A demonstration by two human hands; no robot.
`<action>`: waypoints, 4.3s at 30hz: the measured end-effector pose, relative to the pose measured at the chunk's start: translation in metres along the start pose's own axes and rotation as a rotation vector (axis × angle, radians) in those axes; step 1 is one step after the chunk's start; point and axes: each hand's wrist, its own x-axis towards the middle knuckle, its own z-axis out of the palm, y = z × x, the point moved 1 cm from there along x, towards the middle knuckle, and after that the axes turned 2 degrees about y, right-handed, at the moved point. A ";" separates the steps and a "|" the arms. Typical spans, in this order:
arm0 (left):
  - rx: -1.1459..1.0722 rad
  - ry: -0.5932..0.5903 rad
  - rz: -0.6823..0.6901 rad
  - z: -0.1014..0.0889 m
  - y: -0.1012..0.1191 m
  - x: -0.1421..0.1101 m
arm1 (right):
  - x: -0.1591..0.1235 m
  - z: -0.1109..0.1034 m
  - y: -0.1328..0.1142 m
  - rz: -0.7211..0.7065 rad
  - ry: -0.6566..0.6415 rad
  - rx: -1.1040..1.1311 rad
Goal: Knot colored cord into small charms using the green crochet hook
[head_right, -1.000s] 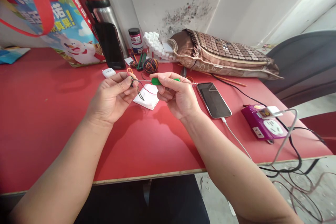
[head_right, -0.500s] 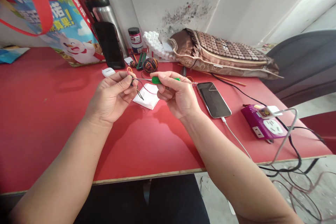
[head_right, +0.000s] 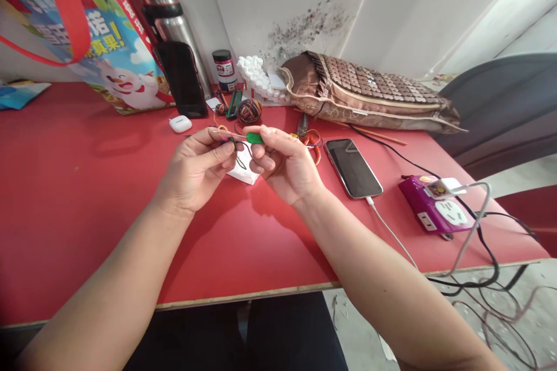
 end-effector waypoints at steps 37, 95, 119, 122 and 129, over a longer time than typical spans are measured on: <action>0.164 0.106 0.104 -0.002 0.006 -0.002 | 0.002 -0.007 0.017 0.005 -0.045 -0.015; -0.084 -0.278 -0.243 -0.015 0.022 -0.003 | -0.008 -0.007 -0.011 -0.327 -0.050 -0.324; -0.053 -0.075 -0.107 -0.007 0.006 0.000 | -0.002 -0.005 0.005 -0.204 -0.053 -0.146; 0.037 -0.034 -0.031 -0.004 0.002 0.000 | -0.002 -0.003 0.011 -0.226 -0.013 -0.176; 0.180 -0.006 0.084 -0.004 -0.002 -0.001 | 0.003 -0.003 0.016 -0.148 0.029 -0.096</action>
